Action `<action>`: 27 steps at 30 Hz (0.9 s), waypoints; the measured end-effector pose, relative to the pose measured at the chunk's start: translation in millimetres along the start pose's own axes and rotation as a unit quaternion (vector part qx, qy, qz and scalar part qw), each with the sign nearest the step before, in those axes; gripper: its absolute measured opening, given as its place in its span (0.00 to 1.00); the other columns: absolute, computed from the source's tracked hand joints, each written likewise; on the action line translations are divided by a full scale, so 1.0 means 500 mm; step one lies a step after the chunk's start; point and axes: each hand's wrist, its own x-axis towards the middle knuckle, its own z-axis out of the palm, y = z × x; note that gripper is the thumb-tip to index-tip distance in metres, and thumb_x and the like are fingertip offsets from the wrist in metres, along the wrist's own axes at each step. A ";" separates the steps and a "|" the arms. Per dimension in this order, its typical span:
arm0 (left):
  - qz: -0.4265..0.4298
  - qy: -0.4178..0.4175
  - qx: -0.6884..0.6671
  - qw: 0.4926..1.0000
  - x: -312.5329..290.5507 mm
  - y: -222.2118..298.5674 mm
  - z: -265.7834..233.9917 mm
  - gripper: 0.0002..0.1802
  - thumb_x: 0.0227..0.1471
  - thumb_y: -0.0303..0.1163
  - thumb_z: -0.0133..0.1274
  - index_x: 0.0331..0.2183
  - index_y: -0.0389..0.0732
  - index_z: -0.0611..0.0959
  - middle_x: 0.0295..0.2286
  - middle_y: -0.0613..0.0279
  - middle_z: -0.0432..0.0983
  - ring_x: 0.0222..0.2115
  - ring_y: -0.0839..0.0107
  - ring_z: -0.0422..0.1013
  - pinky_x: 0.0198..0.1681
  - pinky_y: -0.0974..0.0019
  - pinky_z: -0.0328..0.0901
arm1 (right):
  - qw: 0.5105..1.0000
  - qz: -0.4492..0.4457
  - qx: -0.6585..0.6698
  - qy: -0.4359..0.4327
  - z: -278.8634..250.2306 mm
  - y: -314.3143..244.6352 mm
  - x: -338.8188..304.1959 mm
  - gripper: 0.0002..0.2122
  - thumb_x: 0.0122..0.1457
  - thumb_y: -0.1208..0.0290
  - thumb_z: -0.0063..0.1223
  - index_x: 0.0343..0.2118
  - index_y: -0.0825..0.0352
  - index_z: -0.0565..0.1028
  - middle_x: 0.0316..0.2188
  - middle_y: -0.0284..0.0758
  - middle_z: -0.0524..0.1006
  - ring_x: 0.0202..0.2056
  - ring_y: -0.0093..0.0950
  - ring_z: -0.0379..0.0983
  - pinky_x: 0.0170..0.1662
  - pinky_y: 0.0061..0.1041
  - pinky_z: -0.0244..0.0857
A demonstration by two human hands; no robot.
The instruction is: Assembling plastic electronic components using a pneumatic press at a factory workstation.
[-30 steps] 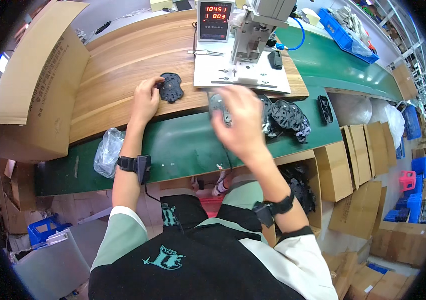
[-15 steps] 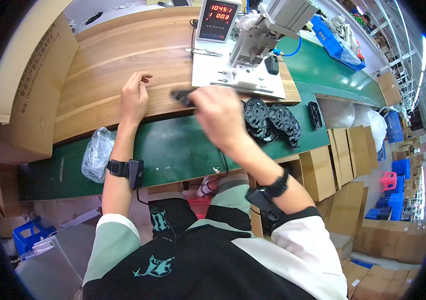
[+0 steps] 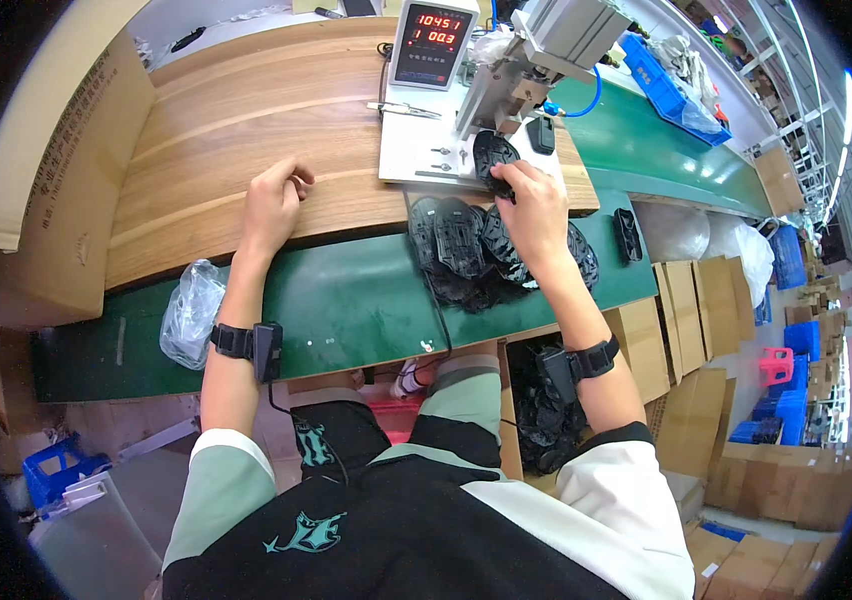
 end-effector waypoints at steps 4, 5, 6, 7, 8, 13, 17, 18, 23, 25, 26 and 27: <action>-0.003 -0.008 0.013 1.000 -0.002 0.005 0.002 0.12 0.53 0.18 0.44 0.33 0.36 0.83 0.29 0.50 0.82 0.30 0.56 0.80 0.36 0.55 0.72 | 0.999 0.013 0.041 -0.002 -0.010 0.004 0.008 0.16 0.46 0.79 0.67 0.40 0.63 0.81 0.39 0.36 0.82 0.43 0.42 0.79 0.47 0.39 0.72; 0.016 0.003 0.015 1.000 0.001 0.004 0.001 0.12 0.53 0.16 0.43 0.33 0.34 0.83 0.27 0.50 0.81 0.28 0.60 0.79 0.35 0.58 0.72 | 0.999 0.005 0.041 -0.007 -0.013 0.006 0.020 0.16 0.46 0.79 0.66 0.40 0.63 0.81 0.38 0.36 0.82 0.43 0.43 0.79 0.47 0.39 0.72; 0.031 0.014 0.018 0.999 -0.001 0.003 0.000 0.13 0.52 0.15 0.42 0.32 0.31 0.82 0.26 0.50 0.80 0.26 0.63 0.79 0.35 0.61 0.73 | 0.999 -0.005 0.043 -0.014 -0.015 0.000 0.027 0.15 0.46 0.80 0.66 0.40 0.63 0.81 0.38 0.37 0.81 0.43 0.43 0.79 0.46 0.40 0.73; 0.026 0.012 0.020 0.999 -0.002 0.001 -0.001 0.13 0.52 0.15 0.42 0.32 0.31 0.82 0.26 0.50 0.80 0.26 0.63 0.79 0.35 0.61 0.73 | 0.999 -0.004 0.046 -0.019 -0.013 -0.010 0.026 0.15 0.46 0.80 0.66 0.40 0.63 0.81 0.38 0.37 0.81 0.43 0.43 0.79 0.46 0.40 0.73; 0.032 0.014 0.021 0.999 -0.003 -0.003 -0.004 0.13 0.52 0.15 0.43 0.32 0.31 0.83 0.26 0.49 0.80 0.27 0.63 0.79 0.35 0.61 0.73 | 0.999 -0.016 0.016 -0.030 -0.009 -0.021 0.025 0.15 0.46 0.80 0.66 0.40 0.64 0.81 0.37 0.37 0.81 0.43 0.43 0.79 0.46 0.40 0.73; 0.059 0.025 0.051 0.997 0.003 -0.006 -0.009 0.12 0.53 0.16 0.44 0.33 0.32 0.83 0.27 0.47 0.82 0.31 0.59 0.81 0.38 0.57 0.74 | 0.998 -0.011 -0.007 -0.056 -0.010 -0.032 0.033 0.16 0.46 0.80 0.65 0.41 0.64 0.81 0.39 0.38 0.81 0.44 0.43 0.79 0.48 0.40 0.73; 0.067 0.024 0.067 0.995 0.004 0.005 0.005 0.10 0.53 0.20 0.48 0.34 0.36 0.84 0.32 0.47 0.83 0.35 0.52 0.81 0.41 0.54 0.74 | 0.999 -0.001 -0.018 -0.027 -0.012 -0.031 0.018 0.15 0.47 0.79 0.66 0.41 0.63 0.81 0.40 0.36 0.83 0.44 0.43 0.80 0.47 0.39 0.73; 0.058 0.029 0.076 0.995 0.002 0.008 0.006 0.10 0.53 0.20 0.48 0.34 0.36 0.84 0.32 0.47 0.83 0.35 0.52 0.81 0.41 0.54 0.74 | 0.999 0.007 -0.036 -0.030 -0.014 -0.034 0.019 0.15 0.47 0.79 0.65 0.40 0.63 0.81 0.40 0.36 0.83 0.44 0.43 0.80 0.47 0.39 0.73; 0.039 0.025 0.073 0.996 -0.007 0.008 0.002 0.11 0.53 0.22 0.48 0.34 0.37 0.85 0.32 0.49 0.84 0.35 0.51 0.81 0.41 0.53 0.74 | 0.999 -0.008 -0.029 -0.028 -0.003 -0.037 0.019 0.14 0.48 0.80 0.65 0.40 0.64 0.80 0.39 0.36 0.82 0.43 0.44 0.79 0.46 0.40 0.72; 0.037 0.026 0.070 0.997 -0.007 0.005 0.002 0.11 0.54 0.22 0.48 0.34 0.37 0.85 0.32 0.49 0.84 0.35 0.51 0.81 0.41 0.53 0.74 | 0.999 -0.019 -0.028 -0.030 -0.008 -0.035 0.021 0.14 0.48 0.80 0.65 0.40 0.64 0.80 0.39 0.37 0.82 0.43 0.44 0.79 0.46 0.40 0.72; 0.039 0.027 0.068 0.997 -0.005 0.003 0.002 0.11 0.54 0.22 0.48 0.35 0.37 0.85 0.32 0.49 0.84 0.35 0.50 0.81 0.41 0.52 0.74 | 0.999 -0.014 -0.027 -0.035 -0.009 -0.038 0.023 0.15 0.47 0.80 0.64 0.40 0.64 0.80 0.40 0.37 0.82 0.43 0.44 0.79 0.46 0.40 0.72; 0.035 0.026 0.064 0.997 -0.005 0.003 0.001 0.11 0.54 0.22 0.48 0.35 0.37 0.85 0.32 0.49 0.84 0.35 0.50 0.81 0.41 0.52 0.74 | 0.999 -0.015 -0.030 -0.040 -0.008 -0.038 0.022 0.15 0.47 0.80 0.64 0.40 0.64 0.80 0.40 0.37 0.82 0.43 0.44 0.79 0.46 0.40 0.72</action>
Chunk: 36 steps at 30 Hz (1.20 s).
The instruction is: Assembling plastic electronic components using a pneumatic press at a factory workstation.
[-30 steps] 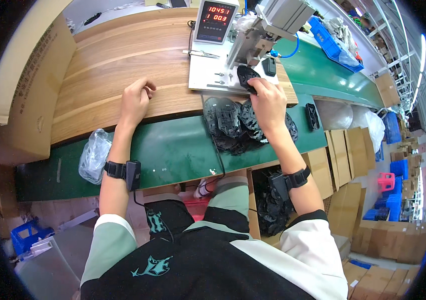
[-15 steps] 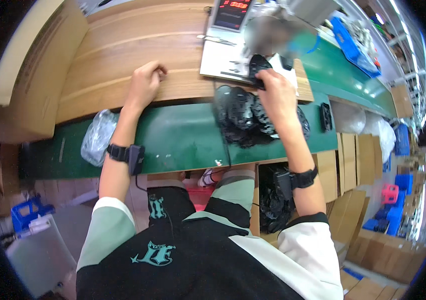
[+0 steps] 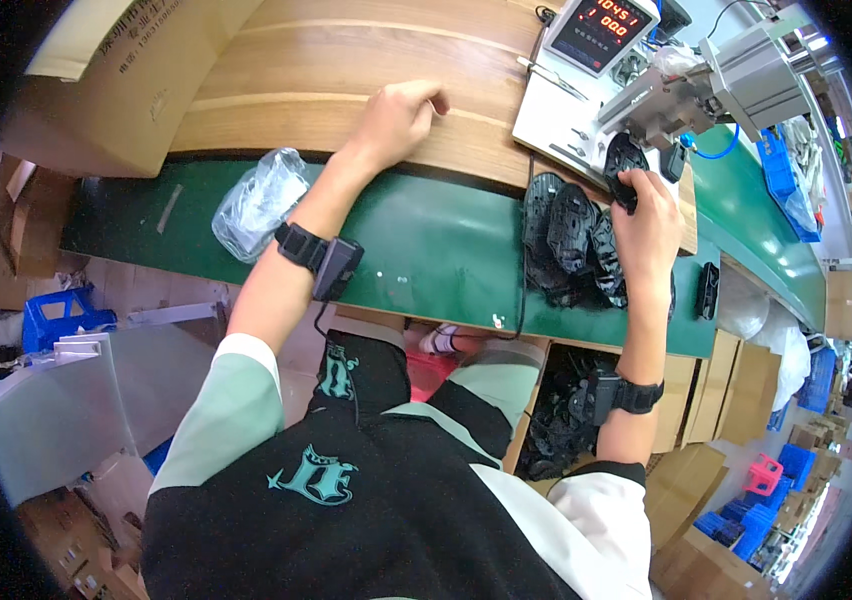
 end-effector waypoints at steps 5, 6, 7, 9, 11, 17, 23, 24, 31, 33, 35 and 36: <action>0.010 0.007 0.010 1.000 0.004 0.001 -0.007 0.11 0.54 0.24 0.48 0.35 0.38 0.86 0.32 0.48 0.84 0.36 0.48 0.81 0.42 0.50 0.74 | 1.000 -0.006 0.009 0.003 0.004 0.003 0.008 0.15 0.47 0.80 0.65 0.40 0.65 0.80 0.40 0.38 0.83 0.43 0.44 0.80 0.46 0.38 0.73; 0.015 0.010 0.019 1.000 0.004 -0.003 -0.008 0.11 0.55 0.25 0.48 0.35 0.38 0.85 0.32 0.48 0.84 0.36 0.48 0.80 0.42 0.50 0.73 | 1.000 -0.003 0.026 0.002 0.002 0.001 0.011 0.14 0.47 0.80 0.65 0.40 0.65 0.80 0.39 0.37 0.83 0.42 0.44 0.80 0.46 0.38 0.73; 0.013 -0.006 0.030 0.999 0.006 -0.007 -0.007 0.11 0.55 0.26 0.48 0.35 0.40 0.85 0.32 0.49 0.84 0.37 0.47 0.80 0.42 0.49 0.73 | 1.000 -0.020 0.022 0.001 -0.002 0.005 0.014 0.15 0.46 0.79 0.65 0.40 0.65 0.81 0.39 0.37 0.83 0.42 0.44 0.80 0.46 0.38 0.73; 0.023 -0.003 0.025 0.999 0.009 -0.012 0.003 0.11 0.55 0.27 0.48 0.36 0.40 0.85 0.32 0.49 0.83 0.37 0.47 0.80 0.42 0.48 0.73 | 1.000 -0.024 0.002 -0.011 -0.002 0.017 0.015 0.15 0.46 0.79 0.64 0.40 0.64 0.81 0.39 0.37 0.83 0.42 0.43 0.80 0.47 0.37 0.73; 0.013 -0.015 0.017 1.000 0.006 -0.004 0.008 0.10 0.55 0.28 0.48 0.36 0.41 0.84 0.31 0.50 0.83 0.36 0.46 0.79 0.41 0.48 0.73 | 0.999 -0.031 -0.012 -0.017 -0.007 0.026 0.014 0.14 0.47 0.78 0.64 0.40 0.64 0.81 0.40 0.36 0.83 0.43 0.42 0.80 0.48 0.37 0.72; 0.025 0.005 0.027 0.999 0.001 -0.009 0.015 0.09 0.55 0.31 0.50 0.34 0.44 0.85 0.31 0.50 0.84 0.35 0.46 0.80 0.40 0.46 0.73 | 1.000 -0.013 -0.019 -0.021 0.000 0.026 0.007 0.15 0.48 0.78 0.63 0.41 0.63 0.82 0.40 0.35 0.83 0.43 0.40 0.81 0.48 0.38 0.72; 0.021 -0.008 0.051 0.998 0.009 -0.016 0.017 0.08 0.55 0.30 0.50 0.35 0.44 0.84 0.33 0.51 0.83 0.37 0.47 0.79 0.41 0.46 0.73 | 1.000 -0.005 -0.007 -0.020 0.000 0.024 0.014 0.15 0.50 0.79 0.62 0.43 0.64 0.82 0.41 0.37 0.83 0.44 0.41 0.80 0.49 0.36 0.72; 0.017 -0.007 0.039 0.999 0.005 -0.015 0.016 0.08 0.55 0.30 0.50 0.34 0.43 0.84 0.33 0.51 0.83 0.38 0.46 0.79 0.41 0.46 0.73 | 1.000 -0.002 -0.004 -0.020 0.004 0.023 0.013 0.15 0.50 0.79 0.62 0.43 0.64 0.82 0.41 0.37 0.83 0.44 0.41 0.80 0.49 0.36 0.72; -0.047 -0.004 -0.047 0.998 0.023 -0.005 0.003 0.09 0.52 0.25 0.50 0.32 0.38 0.85 0.30 0.45 0.83 0.33 0.49 0.80 0.39 0.52 0.74 | 1.000 -0.020 0.011 0.021 0.003 0.016 0.012 0.14 0.47 0.82 0.61 0.39 0.66 0.79 0.38 0.41 0.80 0.43 0.46 0.78 0.45 0.41 0.70; -0.059 -0.003 -0.066 0.996 0.013 -0.015 -0.002 0.10 0.51 0.26 0.50 0.32 0.37 0.86 0.29 0.46 0.83 0.33 0.51 0.81 0.39 0.53 0.74 | 0.999 -0.001 0.033 0.028 0.009 0.001 0.005 0.14 0.46 0.83 0.61 0.38 0.67 0.78 0.37 0.41 0.80 0.42 0.47 0.77 0.46 0.41 0.69; -0.050 -0.001 -0.074 0.996 0.009 -0.014 -0.001 0.10 0.52 0.25 0.49 0.32 0.36 0.85 0.29 0.46 0.83 0.33 0.52 0.81 0.39 0.54 0.74 | 0.998 0.016 0.051 0.031 0.013 0.000 0.001 0.14 0.46 0.83 0.62 0.38 0.67 0.78 0.36 0.41 0.79 0.42 0.48 0.77 0.47 0.42 0.69; -0.063 -0.002 -0.078 0.995 0.003 -0.014 -0.004 0.10 0.52 0.24 0.49 0.32 0.36 0.85 0.29 0.46 0.83 0.32 0.53 0.81 0.39 0.55 0.74 | 0.997 0.017 0.061 0.035 0.013 -0.003 -0.001 0.14 0.46 0.84 0.62 0.37 0.67 0.78 0.36 0.41 0.79 0.42 0.48 0.77 0.47 0.42 0.69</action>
